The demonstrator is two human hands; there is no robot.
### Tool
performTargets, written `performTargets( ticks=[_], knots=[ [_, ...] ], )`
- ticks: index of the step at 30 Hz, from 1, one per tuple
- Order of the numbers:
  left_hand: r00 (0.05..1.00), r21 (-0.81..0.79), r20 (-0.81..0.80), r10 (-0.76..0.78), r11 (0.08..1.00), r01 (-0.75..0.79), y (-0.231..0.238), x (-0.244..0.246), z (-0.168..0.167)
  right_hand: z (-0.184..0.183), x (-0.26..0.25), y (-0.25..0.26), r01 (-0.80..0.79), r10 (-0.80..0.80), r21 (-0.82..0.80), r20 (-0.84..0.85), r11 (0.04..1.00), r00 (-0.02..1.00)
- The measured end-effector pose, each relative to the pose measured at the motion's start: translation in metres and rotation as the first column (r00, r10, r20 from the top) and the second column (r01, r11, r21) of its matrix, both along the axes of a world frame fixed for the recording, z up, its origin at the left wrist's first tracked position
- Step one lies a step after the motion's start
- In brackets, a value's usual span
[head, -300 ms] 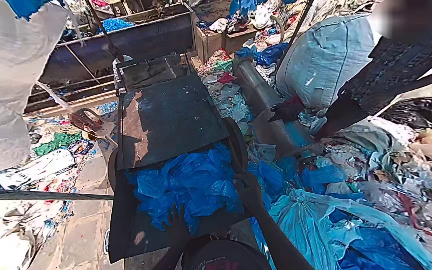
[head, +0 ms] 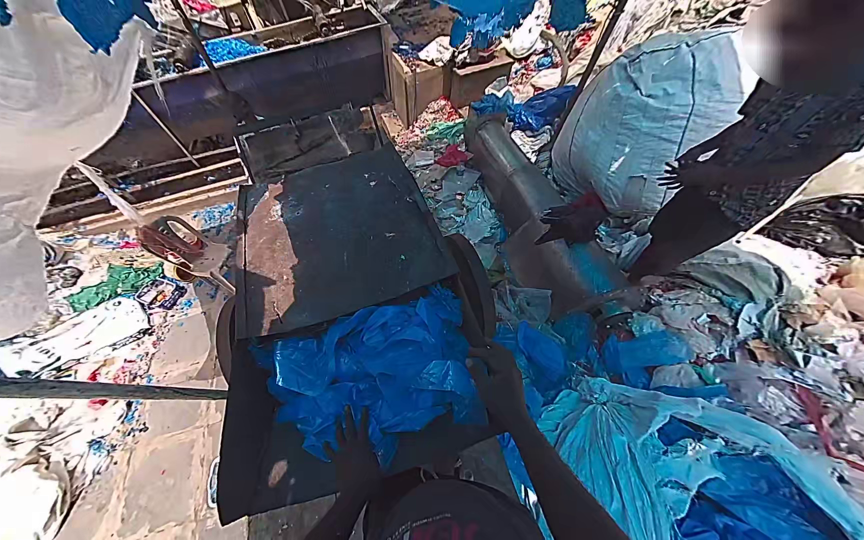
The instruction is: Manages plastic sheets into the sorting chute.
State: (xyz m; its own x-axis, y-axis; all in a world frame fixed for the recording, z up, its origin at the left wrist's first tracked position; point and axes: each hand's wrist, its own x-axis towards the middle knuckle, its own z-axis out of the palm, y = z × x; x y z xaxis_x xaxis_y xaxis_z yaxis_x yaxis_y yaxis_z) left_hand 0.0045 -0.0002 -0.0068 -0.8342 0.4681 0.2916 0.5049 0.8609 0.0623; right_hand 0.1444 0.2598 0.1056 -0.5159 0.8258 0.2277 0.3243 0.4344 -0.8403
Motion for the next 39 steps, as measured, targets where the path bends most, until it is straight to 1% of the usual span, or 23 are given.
performTargets(
  ticks=[1,2,3,4,8,11,12,13,16,17,18,19,20,21,23,24,26,28,29,30,31,32,39],
  knots=[
    [0.992,-0.084,0.118,-0.041,0.995,0.051,-0.007,-0.010,-0.034,-0.001,0.000,0.001,0.000,0.000,-0.002,-0.002,1.000,1.000],
    [0.963,-0.160,0.264,-0.054,0.982,0.099,-0.011,-0.019,-0.048,-0.001,0.000,0.001,-0.001,0.000,-0.005,-0.004,1.000,1.000],
    [0.939,-0.197,0.341,-0.053,0.972,0.127,-0.012,-0.025,-0.052,-0.001,0.000,0.001,0.000,0.000,-0.005,-0.008,1.000,1.000],
    [0.923,-0.210,0.381,-0.052,0.967,0.141,-0.011,-0.027,-0.050,-0.001,0.000,0.001,-0.001,0.000,-0.005,-0.010,1.000,1.000],
    [0.907,-0.187,0.416,-0.056,0.971,0.146,-0.010,-0.025,-0.035,-0.001,0.000,0.000,-0.004,0.004,-0.012,-0.013,1.000,1.000],
    [0.849,-0.196,0.528,-0.029,0.968,0.155,-0.001,-0.019,0.015,0.000,0.001,0.000,-0.003,0.003,-0.017,-0.021,1.000,1.000],
    [0.841,-0.201,0.540,-0.026,0.966,0.159,0.000,-0.019,0.020,0.001,0.000,0.000,-0.002,0.002,-0.024,-0.023,1.000,1.000],
    [0.847,-0.193,0.531,-0.035,0.968,0.162,-0.001,-0.019,0.017,0.001,0.000,0.000,0.000,-0.001,-0.027,-0.023,1.000,1.000],
    [0.905,-0.193,0.422,-0.058,0.969,0.152,-0.009,-0.023,-0.026,0.000,0.000,0.000,0.002,-0.002,-0.025,-0.032,1.000,0.999],
    [0.906,-0.183,0.418,-0.063,0.971,0.152,-0.009,-0.023,-0.026,-0.001,0.000,0.000,0.003,-0.003,-0.025,-0.032,1.000,0.999],
    [0.891,-0.189,0.450,-0.056,0.970,0.156,-0.007,-0.022,-0.015,0.000,0.000,0.000,0.003,-0.004,-0.029,-0.028,1.000,1.000],
    [0.860,-0.199,0.509,-0.042,0.966,0.165,-0.004,-0.020,0.006,0.001,0.000,0.000,0.003,-0.004,-0.036,-0.022,0.999,1.000],
    [0.851,-0.209,0.524,-0.036,0.963,0.170,-0.002,-0.020,0.013,0.002,0.000,0.000,0.002,-0.003,-0.042,-0.017,0.999,1.000],
    [0.868,-0.200,0.494,-0.049,0.965,0.168,-0.004,-0.020,0.004,0.003,0.000,0.000,0.003,-0.003,-0.042,-0.016,0.999,1.000],
    [0.926,-0.193,0.370,-0.077,0.968,0.158,-0.012,-0.024,-0.037,0.002,0.000,0.000,0.002,-0.003,-0.039,-0.017,0.999,1.000],
    [0.934,-0.203,0.348,-0.079,0.967,0.157,-0.014,-0.026,-0.046,0.002,0.000,-0.001,0.002,-0.003,-0.038,-0.019,0.999,1.000],
    [0.933,-0.217,0.351,-0.073,0.964,0.157,-0.014,-0.027,-0.050,0.003,0.000,0.000,-0.001,0.000,-0.046,-0.019,0.999,1.000],
    [0.926,-0.201,0.370,-0.073,0.967,0.156,-0.012,-0.025,-0.040,0.002,0.000,0.000,-0.004,0.004,-0.043,-0.017,0.999,1.000],
    [0.911,-0.199,0.406,-0.067,0.967,0.160,-0.010,-0.023,-0.024,0.002,0.000,0.000,-0.004,0.003,-0.030,-0.013,1.000,1.000],
    [0.881,-0.183,0.469,-0.066,0.968,0.169,-0.006,-0.020,0.000,0.001,0.000,0.000,0.001,-0.001,-0.005,-0.012,1.000,1.000],
    [0.865,-0.176,0.498,-0.063,0.969,0.172,-0.004,-0.019,0.014,0.001,0.000,0.000,0.003,-0.003,0.009,-0.009,1.000,1.000],
    [0.861,-0.169,0.505,-0.065,0.971,0.172,-0.003,-0.017,0.020,0.002,0.000,0.000,0.004,-0.004,0.019,-0.006,1.000,1.000],
    [0.860,-0.171,0.507,-0.061,0.971,0.169,-0.003,-0.018,0.021,0.003,0.000,-0.001,0.002,-0.002,0.001,0.008,1.000,1.000]
  ],
)
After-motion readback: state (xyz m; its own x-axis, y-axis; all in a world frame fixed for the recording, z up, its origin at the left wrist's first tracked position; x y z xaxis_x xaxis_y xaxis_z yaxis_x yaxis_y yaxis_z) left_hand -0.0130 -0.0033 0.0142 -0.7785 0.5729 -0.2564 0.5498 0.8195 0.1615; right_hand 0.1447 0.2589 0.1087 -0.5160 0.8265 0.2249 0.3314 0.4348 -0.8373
